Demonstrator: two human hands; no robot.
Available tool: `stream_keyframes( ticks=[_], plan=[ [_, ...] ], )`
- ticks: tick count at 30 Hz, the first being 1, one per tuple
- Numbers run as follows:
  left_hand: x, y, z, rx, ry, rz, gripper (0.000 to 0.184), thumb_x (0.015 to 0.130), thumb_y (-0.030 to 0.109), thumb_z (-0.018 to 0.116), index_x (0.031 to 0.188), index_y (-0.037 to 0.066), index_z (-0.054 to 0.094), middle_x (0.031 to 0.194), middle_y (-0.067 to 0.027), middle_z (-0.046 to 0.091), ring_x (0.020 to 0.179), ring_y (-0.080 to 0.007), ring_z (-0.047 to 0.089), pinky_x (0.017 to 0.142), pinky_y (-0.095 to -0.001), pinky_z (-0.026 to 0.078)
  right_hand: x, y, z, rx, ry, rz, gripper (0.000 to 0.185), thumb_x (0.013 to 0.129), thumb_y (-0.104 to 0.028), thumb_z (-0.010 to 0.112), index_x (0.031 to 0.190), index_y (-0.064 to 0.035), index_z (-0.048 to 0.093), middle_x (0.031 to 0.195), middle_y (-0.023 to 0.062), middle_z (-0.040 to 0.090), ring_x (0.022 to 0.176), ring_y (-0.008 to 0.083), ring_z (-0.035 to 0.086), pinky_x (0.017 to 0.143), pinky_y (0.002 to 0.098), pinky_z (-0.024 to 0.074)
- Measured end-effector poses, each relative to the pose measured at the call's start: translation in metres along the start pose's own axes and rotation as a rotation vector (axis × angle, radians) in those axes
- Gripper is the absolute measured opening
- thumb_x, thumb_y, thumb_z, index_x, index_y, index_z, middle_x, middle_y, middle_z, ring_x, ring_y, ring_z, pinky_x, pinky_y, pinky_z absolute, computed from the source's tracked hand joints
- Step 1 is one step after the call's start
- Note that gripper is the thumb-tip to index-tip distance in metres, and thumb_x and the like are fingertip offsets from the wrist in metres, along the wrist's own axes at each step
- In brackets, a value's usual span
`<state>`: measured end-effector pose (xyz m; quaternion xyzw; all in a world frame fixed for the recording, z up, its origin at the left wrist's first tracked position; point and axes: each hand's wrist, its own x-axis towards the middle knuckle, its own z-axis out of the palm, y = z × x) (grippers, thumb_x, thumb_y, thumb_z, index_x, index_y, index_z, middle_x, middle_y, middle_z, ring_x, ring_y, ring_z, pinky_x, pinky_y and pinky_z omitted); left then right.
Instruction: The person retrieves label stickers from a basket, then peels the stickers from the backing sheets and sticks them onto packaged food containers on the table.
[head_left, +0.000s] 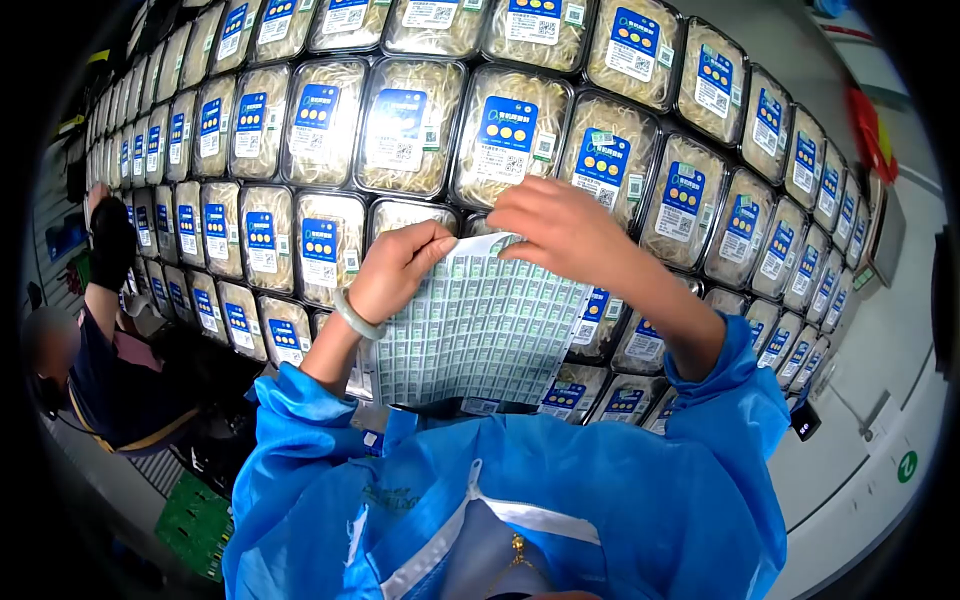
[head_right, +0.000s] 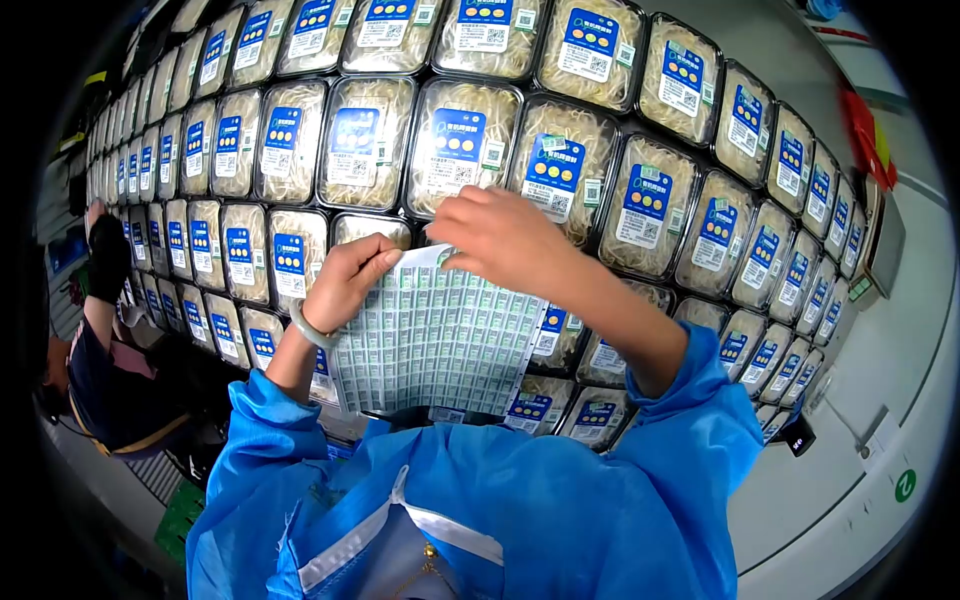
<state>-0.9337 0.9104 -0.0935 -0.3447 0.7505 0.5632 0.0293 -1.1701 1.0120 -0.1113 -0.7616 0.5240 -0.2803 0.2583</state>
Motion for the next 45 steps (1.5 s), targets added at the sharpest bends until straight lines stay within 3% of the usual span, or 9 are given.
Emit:
stream_keyframes(
  ticks=[8,13,18,21,24,27,32,37,45],
  plan=[
    [-0.006,-0.012,-0.001,-0.016,0.077,-0.009,0.017,0.096,0.017,0.060,0.094,0.000,0.064,0.073,-0.0159,0.059,0.064,-0.0264,0.057,0.063,-0.0345,0.046,0.002,0.000,-0.003,0.183,-0.021,0.116,0.007,0.084,-0.015,0.066,0.087,-0.0088,0.065,0.090,0.0028,0.060,0.094,0.0229,0.059,0.080,0.0323,0.0495],
    [-0.012,-0.015,-0.008,-0.056,0.042,-0.040,0.017,0.096,0.017,0.061,0.094,0.000,0.064,0.073,-0.0149,0.060,0.065,-0.0264,0.056,0.063,-0.0347,0.046,0.030,0.077,-0.096,0.370,0.639,0.891,0.031,0.083,-0.030,0.077,0.099,-0.0034,0.073,0.080,0.0018,0.068,0.074,0.0091,0.060,0.065,0.0236,0.0470],
    [-0.013,-0.009,-0.006,0.009,0.064,0.035,0.016,0.095,0.017,0.062,0.092,0.001,0.063,0.076,-0.0157,0.061,0.068,-0.0310,0.058,0.064,-0.0368,0.046,0.033,0.214,-0.116,0.280,0.749,0.765,0.035,0.077,-0.028,0.082,0.094,0.0014,0.073,0.085,0.0070,0.071,0.075,0.0136,0.064,0.066,0.0266,0.0499],
    [-0.013,-0.006,-0.009,0.028,0.037,0.077,0.016,0.095,0.017,0.061,0.090,0.001,0.063,0.076,-0.0166,0.060,0.070,-0.0346,0.058,0.065,-0.0389,0.046,0.044,0.220,-0.117,-0.333,0.465,0.921,0.039,0.079,-0.035,0.079,0.098,-0.0017,0.073,0.085,0.0092,0.071,0.076,0.0152,0.066,0.068,0.0297,0.0523],
    [-0.014,-0.008,-0.013,0.064,0.020,0.151,0.019,0.096,0.016,0.060,0.088,-0.002,0.060,0.075,-0.0117,0.055,0.068,-0.0240,0.051,0.066,-0.0331,0.042,0.051,0.195,-0.127,-0.502,0.594,0.936,0.034,0.064,-0.027,0.085,0.075,-0.0025,0.064,0.078,0.0202,0.068,0.077,0.0360,0.066,0.071,0.0430,0.0518],
    [-0.015,-0.009,-0.019,0.081,0.049,0.220,0.017,0.095,0.014,0.061,0.088,-0.001,0.061,0.081,-0.0107,0.058,0.077,-0.0248,0.053,0.073,-0.0340,0.042,0.045,0.140,-0.103,-0.064,0.519,0.603,0.040,0.084,-0.037,0.072,0.110,-0.0069,0.070,0.081,0.0003,0.068,0.075,0.0138,0.062,0.069,0.0281,0.0504],
    [-0.009,-0.016,-0.014,0.083,0.154,0.341,0.013,0.094,0.012,0.061,0.092,0.000,0.063,0.093,-0.0088,0.063,0.090,-0.0257,0.057,0.084,-0.0337,0.044,0.012,0.007,-0.012,0.367,-0.325,0.387,0.048,0.078,-0.033,0.080,0.114,-0.0050,0.066,0.105,0.0114,0.070,0.095,0.0251,0.066,0.084,0.0367,0.0521],
    [-0.012,0.013,0.003,0.388,0.362,0.511,0.029,0.077,0.008,0.075,0.106,0.007,0.069,0.113,-0.0086,0.064,0.107,-0.0296,0.059,0.091,-0.0390,0.044,-0.015,-0.031,0.017,0.399,-0.046,0.575,0.030,0.083,-0.024,0.074,0.101,-0.0023,0.066,0.092,0.0179,0.068,0.086,0.0349,0.066,0.072,0.0430,0.0497],
    [-0.040,0.040,0.026,0.228,0.354,0.475,0.018,0.074,0.005,0.077,0.091,0.004,0.071,0.091,-0.0092,0.069,0.087,-0.0275,0.064,0.078,-0.0358,0.049,-0.029,-0.073,0.004,0.138,0.144,0.263,0.022,0.081,-0.019,0.072,0.097,-0.0078,0.062,0.089,0.0096,0.066,0.088,0.0302,0.063,0.076,0.0412,0.0469]
  ],
)
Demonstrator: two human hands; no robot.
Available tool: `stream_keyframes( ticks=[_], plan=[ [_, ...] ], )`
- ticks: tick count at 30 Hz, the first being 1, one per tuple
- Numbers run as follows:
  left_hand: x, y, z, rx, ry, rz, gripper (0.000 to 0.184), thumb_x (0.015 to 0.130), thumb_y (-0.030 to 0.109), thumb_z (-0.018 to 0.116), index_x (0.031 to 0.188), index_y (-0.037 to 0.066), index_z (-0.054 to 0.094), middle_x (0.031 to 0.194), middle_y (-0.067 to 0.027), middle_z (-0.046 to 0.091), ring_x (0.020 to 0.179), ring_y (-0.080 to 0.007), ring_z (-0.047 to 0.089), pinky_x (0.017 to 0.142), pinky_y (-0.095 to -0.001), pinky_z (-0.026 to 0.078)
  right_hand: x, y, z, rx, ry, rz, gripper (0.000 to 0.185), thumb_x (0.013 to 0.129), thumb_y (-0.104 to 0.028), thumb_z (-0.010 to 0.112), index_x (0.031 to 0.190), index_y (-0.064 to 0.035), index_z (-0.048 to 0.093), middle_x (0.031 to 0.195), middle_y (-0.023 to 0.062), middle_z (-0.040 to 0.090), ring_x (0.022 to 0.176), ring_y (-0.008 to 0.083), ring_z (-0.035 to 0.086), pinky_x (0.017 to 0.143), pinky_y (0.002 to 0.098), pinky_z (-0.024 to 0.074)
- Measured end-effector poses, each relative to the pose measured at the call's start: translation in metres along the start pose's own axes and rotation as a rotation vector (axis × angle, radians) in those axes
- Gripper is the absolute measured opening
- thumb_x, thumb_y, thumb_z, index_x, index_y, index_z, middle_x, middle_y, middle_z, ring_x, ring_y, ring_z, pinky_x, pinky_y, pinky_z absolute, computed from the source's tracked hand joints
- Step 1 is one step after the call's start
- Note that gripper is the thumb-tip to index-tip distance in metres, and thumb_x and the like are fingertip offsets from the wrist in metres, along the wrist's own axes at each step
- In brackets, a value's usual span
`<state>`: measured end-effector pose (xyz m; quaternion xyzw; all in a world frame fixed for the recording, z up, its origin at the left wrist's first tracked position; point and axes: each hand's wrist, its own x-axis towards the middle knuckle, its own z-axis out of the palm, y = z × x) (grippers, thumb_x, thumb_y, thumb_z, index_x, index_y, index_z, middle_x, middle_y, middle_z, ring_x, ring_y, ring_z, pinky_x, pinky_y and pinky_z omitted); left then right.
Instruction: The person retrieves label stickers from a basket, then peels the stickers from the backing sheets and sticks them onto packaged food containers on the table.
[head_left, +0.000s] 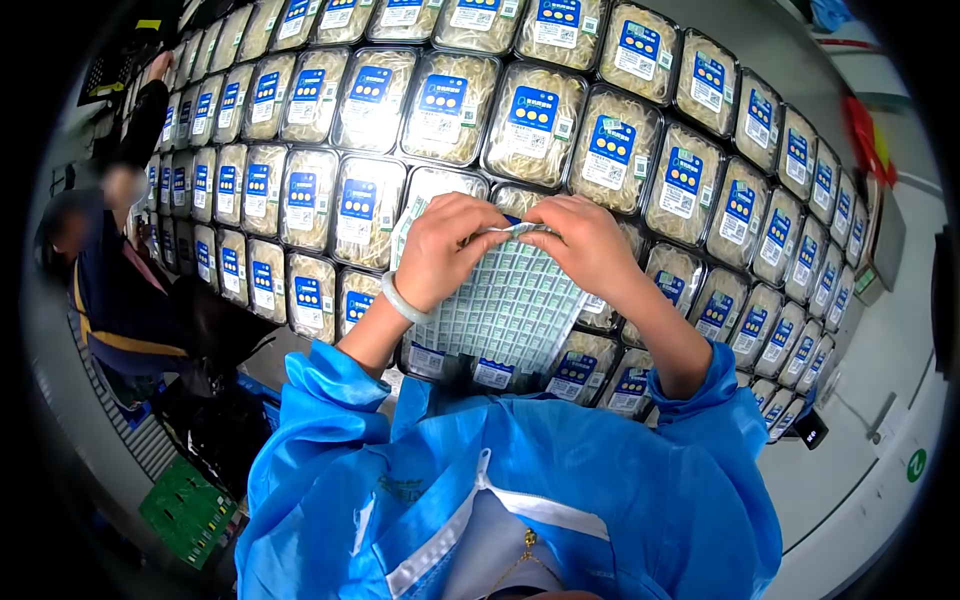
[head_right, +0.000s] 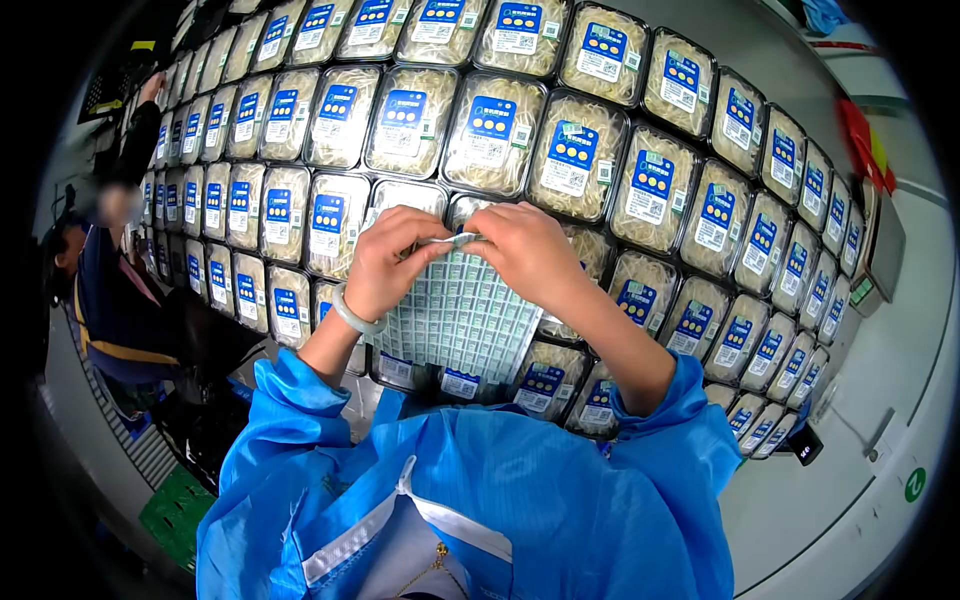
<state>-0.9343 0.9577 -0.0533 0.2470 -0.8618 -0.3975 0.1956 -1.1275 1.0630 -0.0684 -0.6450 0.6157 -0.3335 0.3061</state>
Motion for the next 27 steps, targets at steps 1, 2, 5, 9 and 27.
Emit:
stream_keyframes(
  ticks=[1,2,5,9,27],
  plan=[
    [-0.002,0.007,-0.004,-0.012,-0.009,-0.016,0.017,0.074,0.003,0.077,0.089,0.003,0.070,0.089,-0.0099,0.069,0.085,-0.0276,0.065,0.076,-0.0351,0.050,-0.003,-0.005,-0.002,-0.001,0.021,-0.012,0.022,0.081,-0.019,0.072,0.097,-0.0079,0.062,0.089,0.0093,0.066,0.088,0.0300,0.064,0.076,0.0410,0.0469],
    [-0.004,0.016,-0.007,0.007,0.018,-0.004,0.013,0.075,0.002,0.077,0.086,0.002,0.069,0.084,-0.0096,0.069,0.080,-0.0262,0.065,0.072,-0.0341,0.050,-0.005,-0.012,-0.006,0.001,0.042,-0.026,0.022,0.081,-0.019,0.072,0.097,-0.0079,0.062,0.089,0.0089,0.066,0.088,0.0297,0.064,0.076,0.0408,0.0469],
    [-0.015,0.040,-0.025,0.011,0.001,-0.111,0.011,0.077,0.000,0.076,0.085,0.001,0.069,0.083,-0.0093,0.068,0.078,-0.0238,0.064,0.069,-0.0323,0.050,-0.015,-0.027,-0.013,0.029,0.088,-0.089,0.024,0.080,-0.017,0.072,0.100,-0.0088,0.062,0.091,0.0078,0.066,0.087,0.0283,0.064,0.076,0.0394,0.0467],
    [-0.032,0.069,-0.043,0.013,-0.009,-0.142,0.010,0.078,-0.001,0.075,0.086,0.001,0.069,0.081,-0.0083,0.068,0.076,-0.0212,0.064,0.066,-0.0307,0.049,-0.028,-0.053,-0.016,0.039,0.126,-0.150,0.025,0.079,-0.014,0.072,0.101,-0.0089,0.063,0.090,0.0079,0.065,0.086,0.0287,0.063,0.075,0.0379,0.0467],
    [-0.072,0.093,-0.083,0.027,-0.065,0.175,0.020,0.070,-0.006,0.076,0.088,0.001,0.070,0.084,-0.0096,0.069,0.079,-0.0243,0.065,0.069,-0.0326,0.052,-0.060,-0.142,0.013,-0.117,0.375,-0.276,0.018,0.077,-0.005,0.069,0.094,-0.0045,0.067,0.080,0.0082,0.061,0.074,0.0272,0.060,0.066,0.0375,0.0461]
  ],
)
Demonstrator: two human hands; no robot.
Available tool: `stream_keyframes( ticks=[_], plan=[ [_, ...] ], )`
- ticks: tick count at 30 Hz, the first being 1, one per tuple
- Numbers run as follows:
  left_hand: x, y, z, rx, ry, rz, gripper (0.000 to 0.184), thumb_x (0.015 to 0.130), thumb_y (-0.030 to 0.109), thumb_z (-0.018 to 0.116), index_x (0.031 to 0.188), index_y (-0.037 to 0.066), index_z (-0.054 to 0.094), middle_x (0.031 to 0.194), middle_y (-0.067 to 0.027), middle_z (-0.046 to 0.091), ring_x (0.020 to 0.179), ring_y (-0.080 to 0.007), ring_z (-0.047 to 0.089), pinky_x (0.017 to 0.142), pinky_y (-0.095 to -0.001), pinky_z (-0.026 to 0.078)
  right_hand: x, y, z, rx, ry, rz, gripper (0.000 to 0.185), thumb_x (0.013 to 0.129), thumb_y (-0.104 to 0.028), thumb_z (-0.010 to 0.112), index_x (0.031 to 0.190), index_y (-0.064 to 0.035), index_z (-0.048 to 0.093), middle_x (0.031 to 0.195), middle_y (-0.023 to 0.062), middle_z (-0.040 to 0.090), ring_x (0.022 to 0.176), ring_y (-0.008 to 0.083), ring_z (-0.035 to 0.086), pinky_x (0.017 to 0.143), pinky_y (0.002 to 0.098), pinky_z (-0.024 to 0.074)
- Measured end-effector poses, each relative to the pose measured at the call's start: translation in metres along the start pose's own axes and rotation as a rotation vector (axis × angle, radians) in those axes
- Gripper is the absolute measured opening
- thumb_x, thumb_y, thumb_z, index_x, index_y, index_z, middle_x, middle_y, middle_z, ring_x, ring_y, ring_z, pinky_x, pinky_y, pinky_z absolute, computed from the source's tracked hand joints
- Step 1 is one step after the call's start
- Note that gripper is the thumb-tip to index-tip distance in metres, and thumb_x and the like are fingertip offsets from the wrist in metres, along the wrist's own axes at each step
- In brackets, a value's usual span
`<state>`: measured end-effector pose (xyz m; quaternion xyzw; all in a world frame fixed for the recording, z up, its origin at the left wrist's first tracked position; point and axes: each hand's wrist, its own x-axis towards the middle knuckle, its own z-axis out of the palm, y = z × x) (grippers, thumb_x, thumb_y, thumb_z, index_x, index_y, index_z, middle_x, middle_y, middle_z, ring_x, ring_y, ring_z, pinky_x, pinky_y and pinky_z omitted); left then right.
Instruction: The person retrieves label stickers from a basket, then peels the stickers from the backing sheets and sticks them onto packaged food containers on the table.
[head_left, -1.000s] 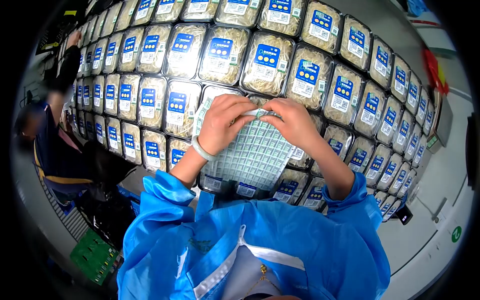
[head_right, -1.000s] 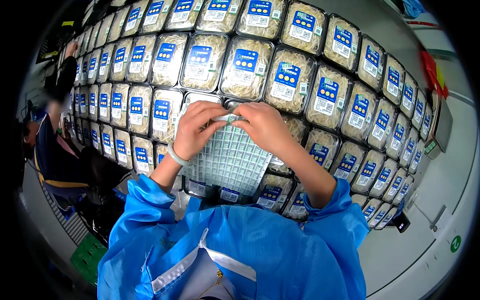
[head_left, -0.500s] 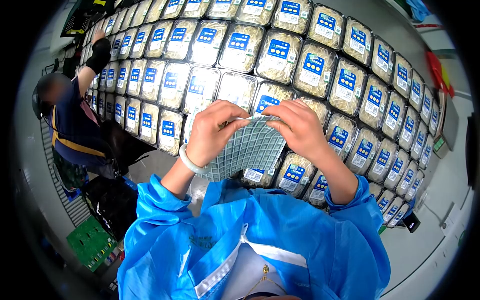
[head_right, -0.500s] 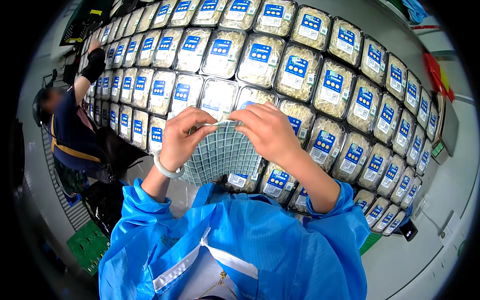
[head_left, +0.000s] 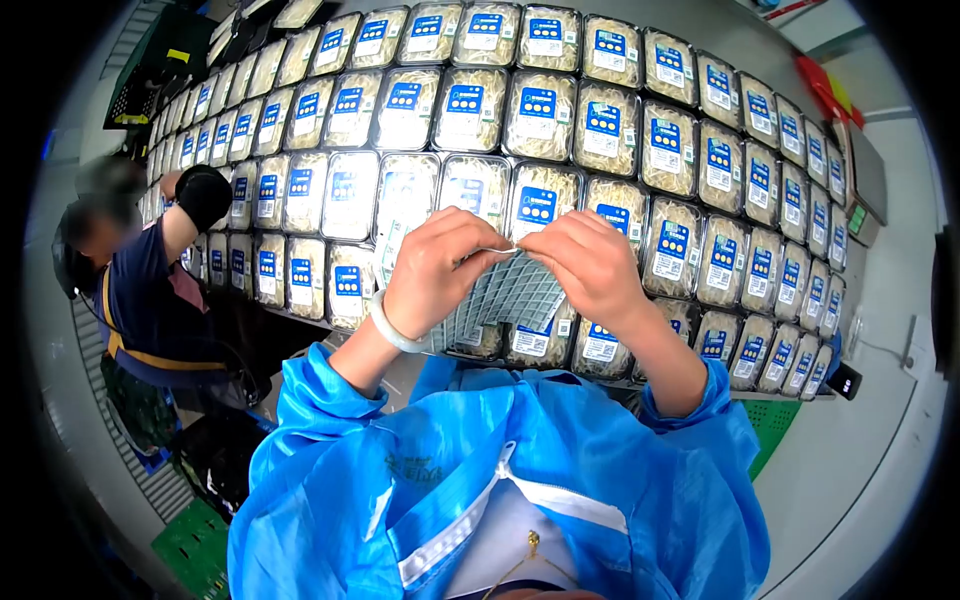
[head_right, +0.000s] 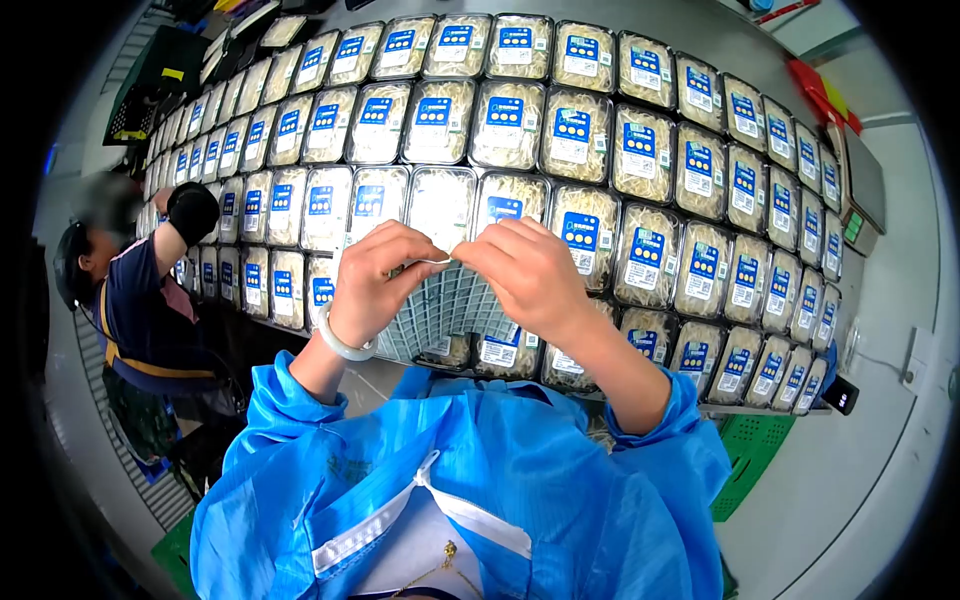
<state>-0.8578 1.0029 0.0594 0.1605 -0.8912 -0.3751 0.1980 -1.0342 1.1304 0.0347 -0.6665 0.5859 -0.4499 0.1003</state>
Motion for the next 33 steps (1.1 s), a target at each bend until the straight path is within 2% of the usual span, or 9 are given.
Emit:
stream_keyframes(
  ticks=[7,11,19,22,26,27,28,31,33],
  plan=[
    [-0.024,-0.035,-0.053,0.046,-0.025,0.084,0.011,0.077,0.003,0.075,0.080,0.001,0.065,0.078,-0.0104,0.064,0.074,-0.0279,0.061,0.067,-0.0354,0.048,0.029,-0.043,0.041,-0.058,-0.014,0.081,0.020,0.078,-0.010,0.073,0.097,-0.0047,0.066,0.082,0.0095,0.063,0.076,0.0273,0.062,0.068,0.0382,0.0479],
    [-0.035,-0.062,-0.087,0.079,-0.050,0.128,0.011,0.079,0.002,0.073,0.084,0.001,0.064,0.079,-0.0102,0.062,0.075,-0.0285,0.060,0.069,-0.0366,0.047,0.045,-0.054,0.066,-0.069,-0.026,0.185,0.022,0.078,-0.014,0.075,0.097,-0.0046,0.067,0.087,0.0103,0.067,0.080,0.0289,0.063,0.072,0.0380,0.0502],
    [-0.045,-0.097,-0.129,-0.124,-0.027,0.150,0.013,0.078,0.005,0.075,0.089,0.002,0.067,0.079,-0.0097,0.063,0.071,-0.0261,0.060,0.064,-0.0356,0.048,0.077,-0.075,0.104,-0.001,-0.053,0.366,0.026,0.079,-0.014,0.075,0.102,-0.0054,0.068,0.090,0.0104,0.068,0.082,0.0285,0.066,0.072,0.0369,0.0522],
    [-0.046,-0.110,-0.136,-0.125,-0.032,0.175,0.012,0.078,0.006,0.075,0.087,0.002,0.067,0.079,-0.0095,0.064,0.071,-0.0263,0.060,0.064,-0.0360,0.047,0.088,-0.083,0.106,-0.011,-0.096,0.430,0.028,0.079,-0.009,0.076,0.106,-0.0040,0.070,0.091,0.0104,0.069,0.081,0.0240,0.068,0.070,0.0332,0.0522],
    [-0.047,-0.116,-0.147,-0.023,-0.036,0.181,0.013,0.078,0.008,0.075,0.082,0.002,0.064,0.077,-0.0099,0.062,0.071,-0.0283,0.059,0.066,-0.0375,0.046,0.097,-0.082,0.109,-0.012,-0.129,0.397,0.029,0.080,-0.009,0.075,0.108,-0.0047,0.069,0.093,0.0115,0.068,0.082,0.0254,0.067,0.071,0.0335,0.0521],
    [-0.048,-0.116,-0.148,-0.019,-0.029,0.176,0.013,0.079,0.008,0.075,0.082,0.002,0.063,0.077,-0.0102,0.061,0.071,-0.0289,0.059,0.066,-0.0378,0.046,0.097,-0.080,0.111,0.000,-0.137,0.397,0.027,0.081,-0.011,0.072,0.107,-0.0053,0.066,0.094,0.0117,0.066,0.087,0.0311,0.064,0.075,0.0385,0.0512],
    [-0.049,-0.116,-0.149,-0.013,-0.023,0.171,0.014,0.080,0.009,0.074,0.081,0.002,0.062,0.076,-0.0104,0.061,0.072,-0.0294,0.059,0.066,-0.0381,0.046,0.099,-0.078,0.112,-0.028,-0.141,0.385,0.026,0.080,-0.008,0.074,0.105,-0.0030,0.069,0.093,0.0126,0.068,0.084,0.0263,0.067,0.072,0.0348,0.0518],
    [-0.047,-0.123,-0.154,0.038,-0.045,0.137,0.013,0.082,0.009,0.072,0.081,0.002,0.061,0.076,-0.0111,0.059,0.073,-0.0303,0.058,0.067,-0.0387,0.045,0.104,-0.068,0.116,0.040,-0.169,0.420,0.022,0.080,-0.007,0.073,0.101,-0.0028,0.069,0.092,0.0122,0.069,0.082,0.0245,0.067,0.073,0.0340,0.0520],
    [-0.046,-0.132,-0.152,0.049,-0.108,0.112,0.012,0.085,0.010,0.069,0.083,0.002,0.061,0.078,-0.0119,0.058,0.074,-0.0312,0.058,0.066,-0.0398,0.046,0.106,-0.049,0.122,0.216,-0.237,0.593,0.022,0.080,-0.007,0.074,0.101,-0.0024,0.069,0.093,0.0116,0.069,0.083,0.0235,0.067,0.074,0.0343,0.0520]
  ],
)
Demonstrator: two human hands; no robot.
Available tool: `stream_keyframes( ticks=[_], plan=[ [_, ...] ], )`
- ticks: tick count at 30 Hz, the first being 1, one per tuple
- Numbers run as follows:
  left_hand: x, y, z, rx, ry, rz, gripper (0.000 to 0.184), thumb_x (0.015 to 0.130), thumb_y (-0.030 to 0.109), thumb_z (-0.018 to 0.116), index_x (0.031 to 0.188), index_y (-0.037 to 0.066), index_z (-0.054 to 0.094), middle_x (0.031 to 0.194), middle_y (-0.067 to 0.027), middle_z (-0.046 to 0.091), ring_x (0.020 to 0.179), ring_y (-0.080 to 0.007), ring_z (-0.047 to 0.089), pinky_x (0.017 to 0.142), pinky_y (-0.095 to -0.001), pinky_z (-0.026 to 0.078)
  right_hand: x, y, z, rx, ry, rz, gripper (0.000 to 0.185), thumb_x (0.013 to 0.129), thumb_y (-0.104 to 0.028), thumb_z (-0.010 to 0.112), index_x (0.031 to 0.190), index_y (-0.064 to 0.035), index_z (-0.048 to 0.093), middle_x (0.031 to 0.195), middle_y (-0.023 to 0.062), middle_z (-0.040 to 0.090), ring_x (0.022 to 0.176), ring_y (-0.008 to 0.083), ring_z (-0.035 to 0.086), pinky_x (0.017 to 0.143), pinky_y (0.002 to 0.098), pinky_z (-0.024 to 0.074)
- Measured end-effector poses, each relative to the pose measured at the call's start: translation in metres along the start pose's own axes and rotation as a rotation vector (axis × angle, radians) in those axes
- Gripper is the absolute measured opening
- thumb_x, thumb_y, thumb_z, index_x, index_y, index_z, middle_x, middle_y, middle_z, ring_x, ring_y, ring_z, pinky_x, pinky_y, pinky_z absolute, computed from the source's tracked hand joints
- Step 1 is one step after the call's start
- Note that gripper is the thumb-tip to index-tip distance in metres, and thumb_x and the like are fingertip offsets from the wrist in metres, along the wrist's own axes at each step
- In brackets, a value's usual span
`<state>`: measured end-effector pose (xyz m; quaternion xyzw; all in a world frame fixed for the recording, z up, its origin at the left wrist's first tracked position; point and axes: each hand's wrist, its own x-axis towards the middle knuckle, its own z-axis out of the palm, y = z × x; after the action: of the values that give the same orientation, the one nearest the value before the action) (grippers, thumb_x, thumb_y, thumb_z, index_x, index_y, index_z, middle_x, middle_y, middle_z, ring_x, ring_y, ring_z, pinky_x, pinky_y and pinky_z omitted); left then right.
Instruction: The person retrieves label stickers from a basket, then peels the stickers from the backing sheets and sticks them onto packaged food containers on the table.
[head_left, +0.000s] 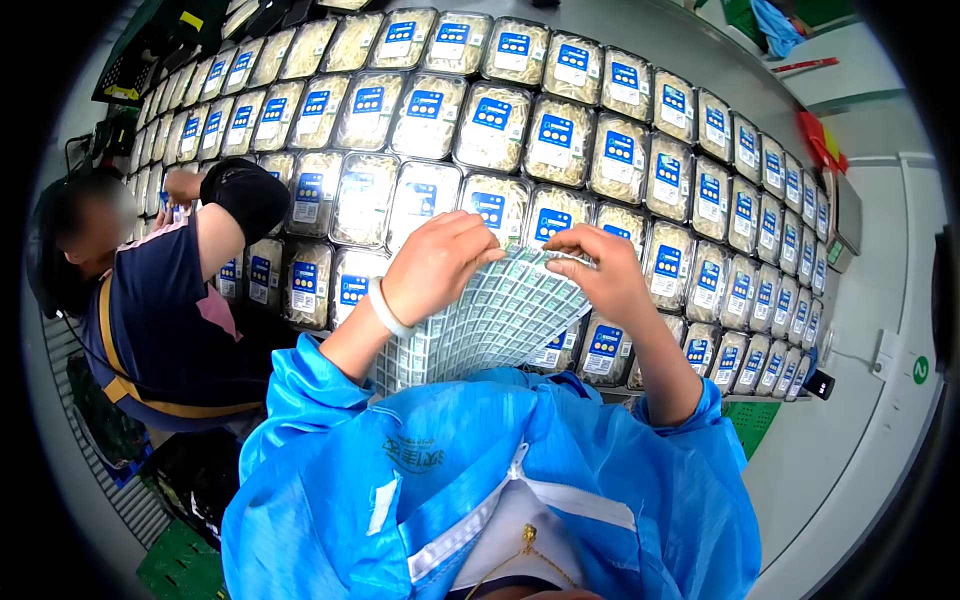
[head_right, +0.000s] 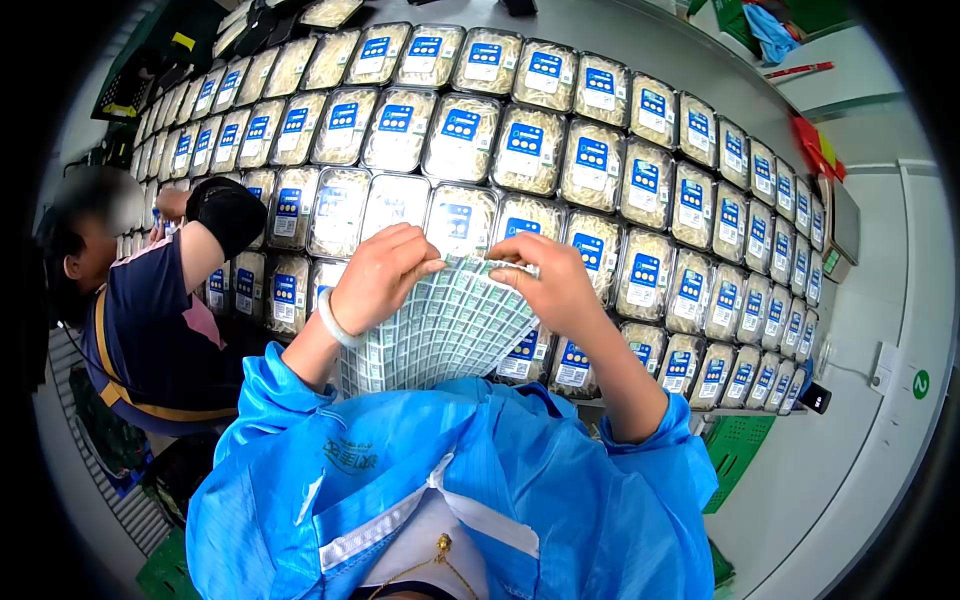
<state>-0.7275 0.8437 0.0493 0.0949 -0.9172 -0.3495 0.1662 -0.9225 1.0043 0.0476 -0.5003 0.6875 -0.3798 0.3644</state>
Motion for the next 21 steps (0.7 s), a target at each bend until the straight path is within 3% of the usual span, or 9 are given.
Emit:
stream_keyframes(
  ticks=[2,5,9,13,19,21],
  plan=[
    [0.000,-0.009,0.008,-0.044,-0.011,-0.031,0.011,0.086,0.010,0.068,0.085,0.001,0.062,0.078,-0.0125,0.058,0.075,-0.0319,0.058,0.066,-0.0404,0.046,0.013,0.004,-0.002,0.062,-0.081,0.106,0.022,0.080,-0.007,0.074,0.100,-0.0019,0.069,0.093,0.0111,0.069,0.084,0.0215,0.067,0.075,0.0332,0.0518],
    [0.003,-0.021,0.013,-0.072,-0.025,-0.098,0.010,0.089,0.011,0.066,0.087,0.001,0.064,0.078,-0.0136,0.061,0.075,-0.0326,0.060,0.067,-0.0400,0.048,0.024,0.020,0.006,-0.042,0.023,-0.169,0.020,0.080,-0.010,0.074,0.099,-0.0048,0.068,0.089,0.0106,0.067,0.081,0.0291,0.064,0.072,0.0361,0.0524],
    [0.008,-0.037,0.027,-0.193,-0.027,-0.269,0.014,0.091,0.015,0.063,0.087,0.001,0.065,0.079,-0.0149,0.064,0.073,-0.0335,0.063,0.066,-0.0391,0.049,0.036,0.030,0.014,-0.421,0.153,-0.432,0.021,0.077,-0.010,0.074,0.097,-0.0063,0.067,0.096,0.0061,0.066,0.091,0.0265,0.061,0.079,0.0375,0.0484],
    [0.008,-0.046,0.034,-0.290,-0.030,-0.380,0.020,0.093,0.020,0.063,0.085,0.002,0.064,0.078,-0.0169,0.063,0.072,-0.0368,0.061,0.065,-0.0418,0.047,0.034,0.047,0.022,-0.575,0.221,-0.546,0.021,0.078,-0.011,0.072,0.097,-0.0062,0.066,0.098,0.0049,0.065,0.095,0.0260,0.060,0.083,0.0386,0.0467],
    [0.008,-0.052,0.044,-0.255,-0.051,-0.391,0.021,0.092,0.021,0.063,0.083,0.002,0.063,0.077,-0.0169,0.062,0.072,-0.0374,0.060,0.063,-0.0428,0.046,0.043,0.034,0.026,-0.492,0.286,-0.442,0.025,0.078,-0.010,0.068,0.102,-0.0056,0.064,0.103,0.0057,0.064,0.095,0.0259,0.060,0.083,0.0385,0.0469],
    [0.009,-0.053,0.047,-0.229,-0.045,-0.365,0.021,0.092,0.021,0.064,0.082,0.002,0.062,0.077,-0.0167,0.062,0.072,-0.0375,0.060,0.063,-0.0431,0.046,0.049,0.040,0.031,-0.490,0.238,-0.503,0.025,0.078,-0.011,0.067,0.103,-0.0060,0.064,0.102,0.0049,0.063,0.093,0.0244,0.060,0.081,0.0372,0.0471]
  ],
)
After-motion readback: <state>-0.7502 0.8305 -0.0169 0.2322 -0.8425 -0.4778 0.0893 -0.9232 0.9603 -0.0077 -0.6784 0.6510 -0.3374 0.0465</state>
